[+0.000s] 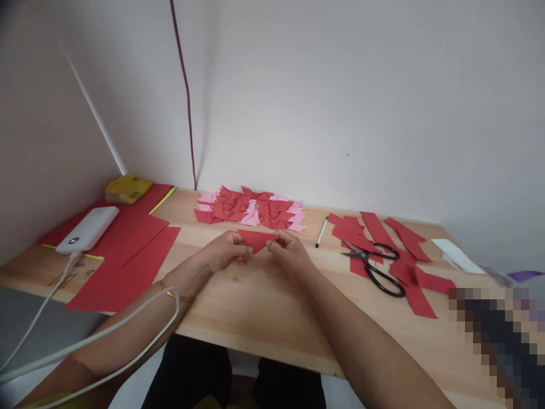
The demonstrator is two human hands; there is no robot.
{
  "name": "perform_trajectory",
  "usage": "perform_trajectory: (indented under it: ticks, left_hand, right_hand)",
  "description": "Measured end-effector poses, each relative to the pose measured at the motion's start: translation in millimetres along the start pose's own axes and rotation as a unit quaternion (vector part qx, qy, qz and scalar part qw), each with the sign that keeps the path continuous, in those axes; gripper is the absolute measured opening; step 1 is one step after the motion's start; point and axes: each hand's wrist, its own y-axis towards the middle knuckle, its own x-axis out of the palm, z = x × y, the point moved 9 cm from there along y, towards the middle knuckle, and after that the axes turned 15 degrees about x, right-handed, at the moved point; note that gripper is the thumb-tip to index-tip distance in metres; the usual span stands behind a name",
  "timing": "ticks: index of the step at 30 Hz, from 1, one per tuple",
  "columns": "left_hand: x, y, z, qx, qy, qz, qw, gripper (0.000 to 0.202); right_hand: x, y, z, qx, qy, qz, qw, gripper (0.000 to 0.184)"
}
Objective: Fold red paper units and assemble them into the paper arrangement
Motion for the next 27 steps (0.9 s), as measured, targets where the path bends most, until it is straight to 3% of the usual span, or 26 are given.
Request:
perform_trajectory:
  ticks: [6, 12, 17, 23, 27]
  left_hand:
    - [-4.0, 2.7, 2.8, 0.029, -0.035, 0.075, 0.996, 0.019]
    - [4.4, 1.4, -1.3, 0.033, -0.028, 0.073, 0.996, 0.014]
    - [2.4, 1.7, 2.8, 0.048, -0.021, 0.117, 0.992, 0.012]
    - [-16.9, 2.2, 10.7, 0.061, 0.038, 0.156, 0.985, 0.017]
    - [-42.9, 2.7, 19.2, 0.083, 0.114, 0.182, 0.973, 0.007]
  right_hand:
    - [11.9, -6.5, -7.1, -0.027, -0.049, -0.02, 0.998, 0.028]
    - [21.0, -9.2, -7.1, -0.038, -0.052, -0.04, 0.997, 0.026]
    - [18.4, -7.6, -4.9, -0.038, -0.069, -0.022, 0.997, 0.025]
    - [15.6, -5.2, -2.2, -0.036, -0.092, -0.011, 0.995, 0.027]
    - [12.0, -5.8, -4.1, -0.027, -0.096, -0.006, 0.995, 0.026]
